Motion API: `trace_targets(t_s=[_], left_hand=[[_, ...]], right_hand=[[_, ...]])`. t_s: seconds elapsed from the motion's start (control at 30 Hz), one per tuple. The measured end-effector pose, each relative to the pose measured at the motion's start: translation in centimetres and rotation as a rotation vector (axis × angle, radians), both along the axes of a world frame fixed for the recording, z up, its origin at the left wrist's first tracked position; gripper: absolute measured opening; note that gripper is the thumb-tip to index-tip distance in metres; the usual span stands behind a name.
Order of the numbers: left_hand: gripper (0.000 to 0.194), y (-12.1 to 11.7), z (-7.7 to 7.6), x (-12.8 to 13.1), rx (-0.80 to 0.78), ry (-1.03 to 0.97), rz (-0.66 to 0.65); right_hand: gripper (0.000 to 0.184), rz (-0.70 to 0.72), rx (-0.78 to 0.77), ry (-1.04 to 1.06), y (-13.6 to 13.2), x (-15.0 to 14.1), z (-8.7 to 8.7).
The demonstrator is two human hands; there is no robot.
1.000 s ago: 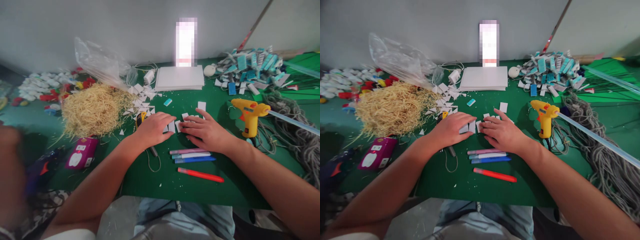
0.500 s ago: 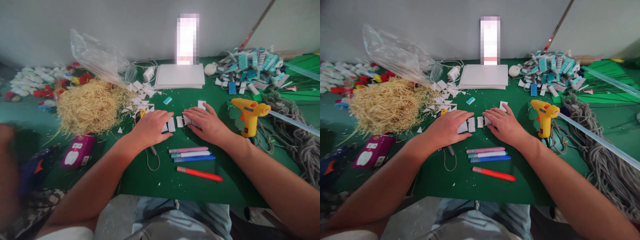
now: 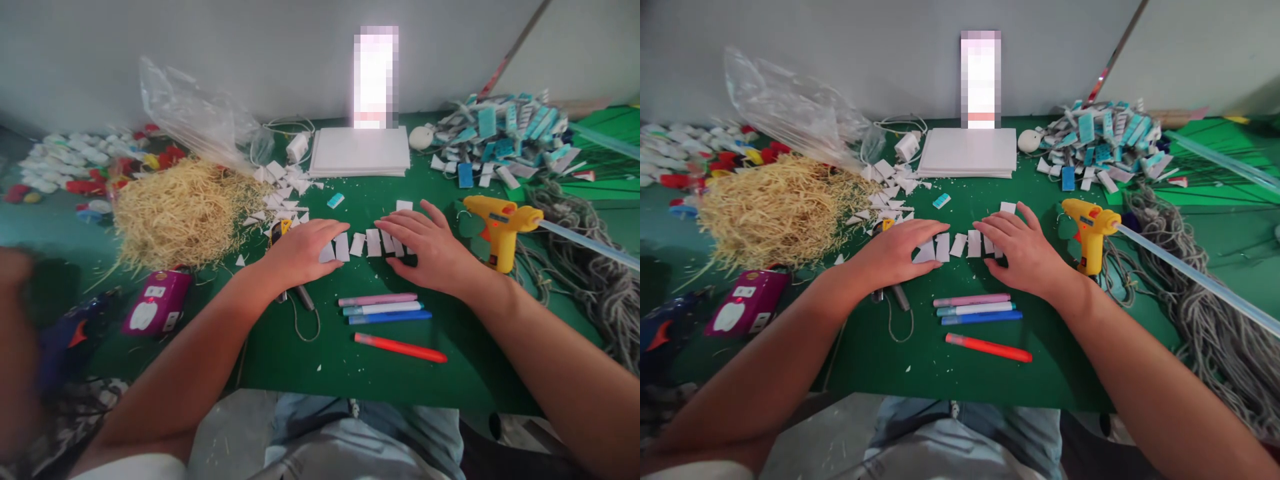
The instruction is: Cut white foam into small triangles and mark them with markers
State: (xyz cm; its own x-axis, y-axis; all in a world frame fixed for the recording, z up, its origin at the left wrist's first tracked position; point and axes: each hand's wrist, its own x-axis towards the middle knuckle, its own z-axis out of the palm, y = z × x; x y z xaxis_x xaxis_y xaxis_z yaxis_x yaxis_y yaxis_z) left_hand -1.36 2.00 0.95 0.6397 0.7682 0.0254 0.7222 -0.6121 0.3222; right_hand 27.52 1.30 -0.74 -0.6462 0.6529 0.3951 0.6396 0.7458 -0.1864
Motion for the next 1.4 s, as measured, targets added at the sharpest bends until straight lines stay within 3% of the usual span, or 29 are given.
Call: trace_targets(t_s=[0.27,0.5,0.83,0.9,1.07,1.2,1.4], left_hand=[[0.053,0.2,-0.6,-0.1,0.047,-0.014,-0.008],[0.062,0.2,0.1,-0.7,0.023,0.037,0.007],[0.06,0.5,0.3,-1.1,-0.035,0.067,0.032],[0.063,0.4,0.4,-1.2,-0.036,0.078,0.037],[0.07,0.3,1.2,-1.5,-0.04,0.102,0.064],[0.071,0.3,1.6,-1.6,-0.083,0.166,0.113],[0.065,0.5,1.4,-1.8,-0.089,0.15,0.108]], right_hand=[[0.05,-0.037,-0.088,-0.034,0.3,1.4,0.2],[0.05,-0.042,-0.163,-0.036,0.9,1.4,0.1],[0.046,0.037,-0.115,-0.008,0.9,0.8,0.0],[0.046,-0.01,-0.063,0.008,0.8,0.9,0.1],[0.038,-0.309,-0.012,0.038,0.7,1.9,1.0],[0.039,-0.301,-0.033,-0.027,0.2,2.7,1.3],[0.057,-0.273,-0.089,-0.134,-0.6,2.8,1.1]])
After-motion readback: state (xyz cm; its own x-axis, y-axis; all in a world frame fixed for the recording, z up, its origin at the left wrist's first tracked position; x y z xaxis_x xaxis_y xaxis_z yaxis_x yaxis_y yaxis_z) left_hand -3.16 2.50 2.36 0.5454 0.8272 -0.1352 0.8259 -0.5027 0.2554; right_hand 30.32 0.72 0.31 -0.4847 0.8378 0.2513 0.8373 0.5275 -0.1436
